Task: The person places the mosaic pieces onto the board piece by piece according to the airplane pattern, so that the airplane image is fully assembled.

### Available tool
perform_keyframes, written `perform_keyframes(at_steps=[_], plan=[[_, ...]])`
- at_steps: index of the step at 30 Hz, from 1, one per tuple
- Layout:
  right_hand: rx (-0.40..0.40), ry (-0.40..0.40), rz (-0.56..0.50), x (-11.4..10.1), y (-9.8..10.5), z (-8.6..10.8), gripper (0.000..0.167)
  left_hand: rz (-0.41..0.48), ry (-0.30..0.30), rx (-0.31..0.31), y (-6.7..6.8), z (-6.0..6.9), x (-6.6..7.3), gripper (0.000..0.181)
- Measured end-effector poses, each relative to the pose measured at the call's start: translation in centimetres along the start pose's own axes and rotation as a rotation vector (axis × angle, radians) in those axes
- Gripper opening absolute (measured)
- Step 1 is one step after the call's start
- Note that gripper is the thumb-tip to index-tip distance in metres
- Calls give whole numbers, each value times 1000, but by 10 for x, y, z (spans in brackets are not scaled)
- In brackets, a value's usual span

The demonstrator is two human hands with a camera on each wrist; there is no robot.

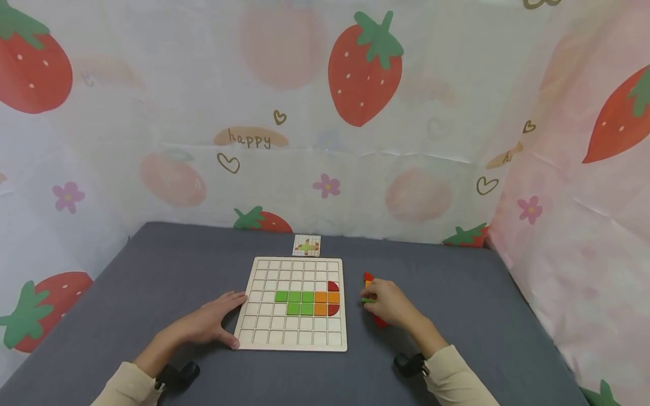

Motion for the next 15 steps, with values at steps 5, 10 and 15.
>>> perform_keyframes(at_steps=[5,10,15], plan=[[-20,1,38,9,2,11,14,1,-4,-6,-1,0,-2,100],[-47,-18,48,13,0,20,14,11,2,-11,-1,1,-2,101],[-64,-39,41,14,1,24,14,7,4,-12,0,0,0,101]])
Point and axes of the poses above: each hand's wrist, its own z-axis away from the middle knuckle, its own y-axis out of the back of the hand, x = y × z, the point moved 8 cm from there along -z, towards the middle knuckle, and after that the axes turned 12 degrees about y, right-handed, at the moved point
